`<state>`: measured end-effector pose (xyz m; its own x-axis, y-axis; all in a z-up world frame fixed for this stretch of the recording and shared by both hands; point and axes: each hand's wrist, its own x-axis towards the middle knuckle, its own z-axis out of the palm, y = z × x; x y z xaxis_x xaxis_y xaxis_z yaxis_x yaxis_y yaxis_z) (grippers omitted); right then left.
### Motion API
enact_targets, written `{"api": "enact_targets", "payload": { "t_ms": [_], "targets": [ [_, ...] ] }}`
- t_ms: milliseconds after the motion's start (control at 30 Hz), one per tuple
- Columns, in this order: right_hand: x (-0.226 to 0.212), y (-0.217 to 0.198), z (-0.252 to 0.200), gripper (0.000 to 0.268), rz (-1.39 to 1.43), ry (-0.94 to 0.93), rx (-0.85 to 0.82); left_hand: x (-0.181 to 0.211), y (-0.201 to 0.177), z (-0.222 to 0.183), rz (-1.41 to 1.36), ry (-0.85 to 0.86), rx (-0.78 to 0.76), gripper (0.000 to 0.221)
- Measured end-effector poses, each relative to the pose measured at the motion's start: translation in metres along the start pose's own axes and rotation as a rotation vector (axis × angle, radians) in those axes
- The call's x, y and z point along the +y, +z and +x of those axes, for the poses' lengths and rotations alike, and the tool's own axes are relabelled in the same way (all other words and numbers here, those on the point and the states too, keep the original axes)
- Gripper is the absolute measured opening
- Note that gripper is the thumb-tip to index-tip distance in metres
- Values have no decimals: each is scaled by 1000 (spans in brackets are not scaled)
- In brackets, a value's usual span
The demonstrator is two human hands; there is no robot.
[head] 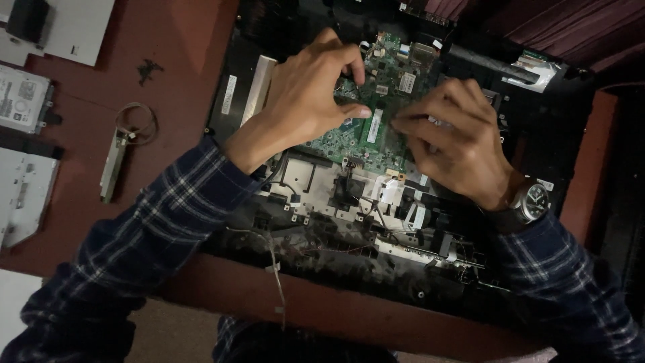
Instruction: Repairing a laptop by connecting internal ribbon cables, installing a RAM module, and using a screwdriver to secure components on the motherboard.
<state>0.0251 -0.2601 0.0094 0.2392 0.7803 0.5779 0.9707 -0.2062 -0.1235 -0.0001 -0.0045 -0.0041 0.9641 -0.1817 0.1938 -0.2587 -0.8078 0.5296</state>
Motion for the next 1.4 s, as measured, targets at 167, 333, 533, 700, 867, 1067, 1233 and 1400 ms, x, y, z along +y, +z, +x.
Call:
{"api": "enact_targets", "payload": {
  "t_ms": [167,333,533,700,867,1067,1233,1400],
  "targets": [
    [-6,-1,5,22,54,35,39,1,-7,0,-17,-12,-40,50],
    [0,4,-2,18,22,40,-21,-1,-18,3,-141,-40,-89,41],
    [1,8,-7,28,-69,3,-163,-3,-14,1,-113,50,-66,13],
    [-2,5,-3,27,15,25,-163,-2,-16,0,-49,112,-68,10],
    [1,9,-7,25,26,36,-137,4,-21,-2,85,206,-102,12],
    [5,10,-10,20,48,135,34,3,-13,1,155,203,-173,26],
    [14,-2,-12,20,-30,295,310,-2,-13,2,56,225,-46,15],
    [30,-15,-18,26,27,327,110,3,-21,1,-124,271,-4,30]
  ]
}}
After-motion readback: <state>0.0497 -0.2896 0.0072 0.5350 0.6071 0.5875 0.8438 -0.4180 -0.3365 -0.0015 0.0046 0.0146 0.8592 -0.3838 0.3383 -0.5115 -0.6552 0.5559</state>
